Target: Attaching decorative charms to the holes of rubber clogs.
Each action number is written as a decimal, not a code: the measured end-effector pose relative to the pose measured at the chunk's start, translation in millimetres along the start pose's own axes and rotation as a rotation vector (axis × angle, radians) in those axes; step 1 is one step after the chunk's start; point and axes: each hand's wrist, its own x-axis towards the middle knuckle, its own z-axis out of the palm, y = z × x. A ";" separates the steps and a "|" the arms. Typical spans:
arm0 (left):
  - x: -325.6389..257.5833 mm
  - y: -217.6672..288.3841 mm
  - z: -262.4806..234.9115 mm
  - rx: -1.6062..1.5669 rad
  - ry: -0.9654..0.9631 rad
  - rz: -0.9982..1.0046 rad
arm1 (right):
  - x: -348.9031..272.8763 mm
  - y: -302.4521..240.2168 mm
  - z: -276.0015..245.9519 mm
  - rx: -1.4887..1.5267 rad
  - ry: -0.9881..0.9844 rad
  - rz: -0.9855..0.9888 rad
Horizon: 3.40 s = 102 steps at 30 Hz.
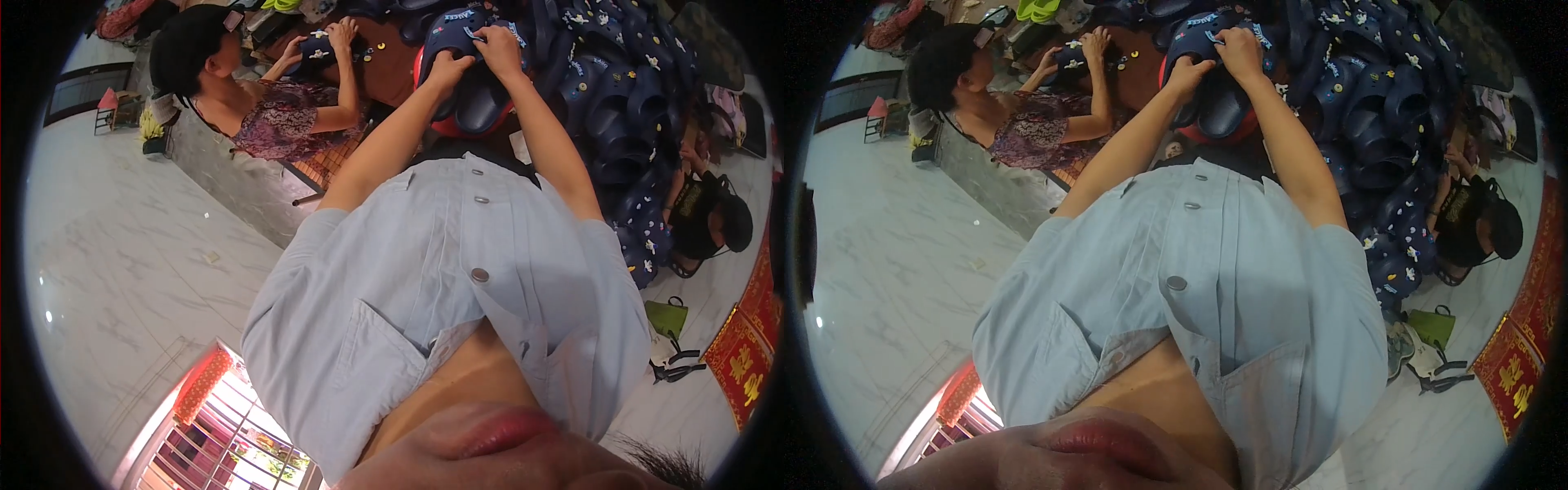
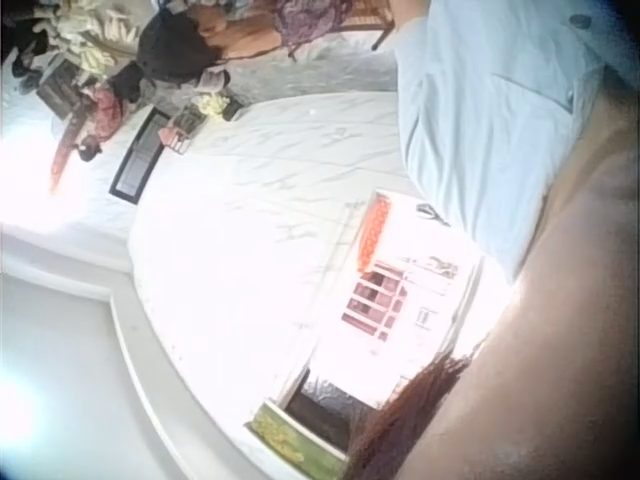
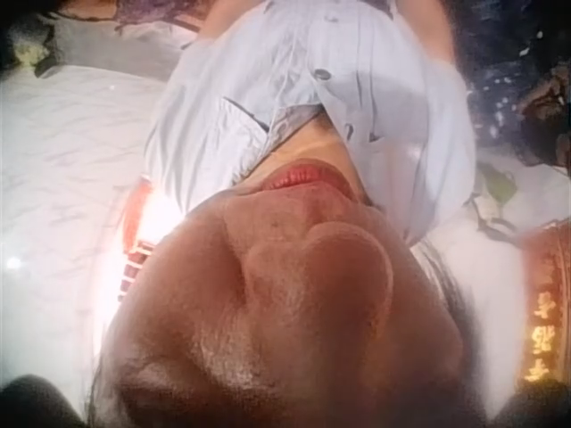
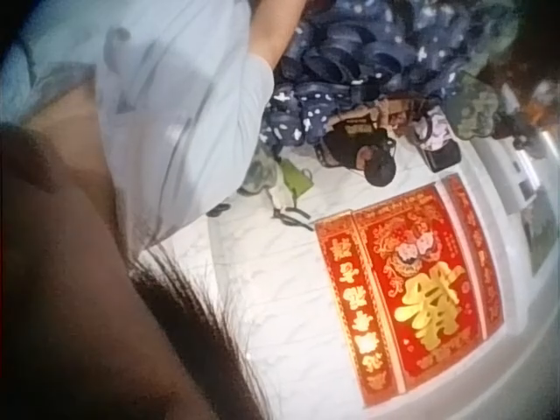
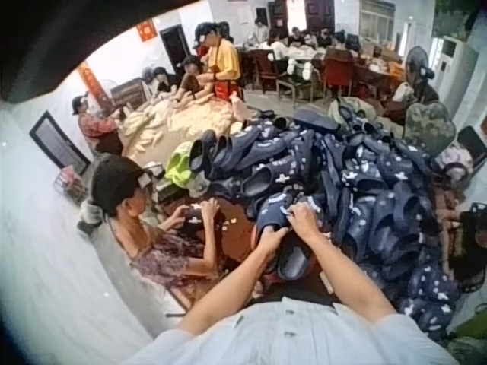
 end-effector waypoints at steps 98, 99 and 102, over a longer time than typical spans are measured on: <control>-33.0 28.7 11.3 1.262 0.027 0.278 | -421.8 134.5 86.5 0.311 -0.371 1.142; -34.6 32.9 10.1 1.269 0.013 0.286 | -444.6 130.6 85.7 0.308 -0.363 1.156; -36.6 53.9 22.0 1.120 0.018 0.346 | -518.7 119.6 77.5 0.287 -0.327 1.211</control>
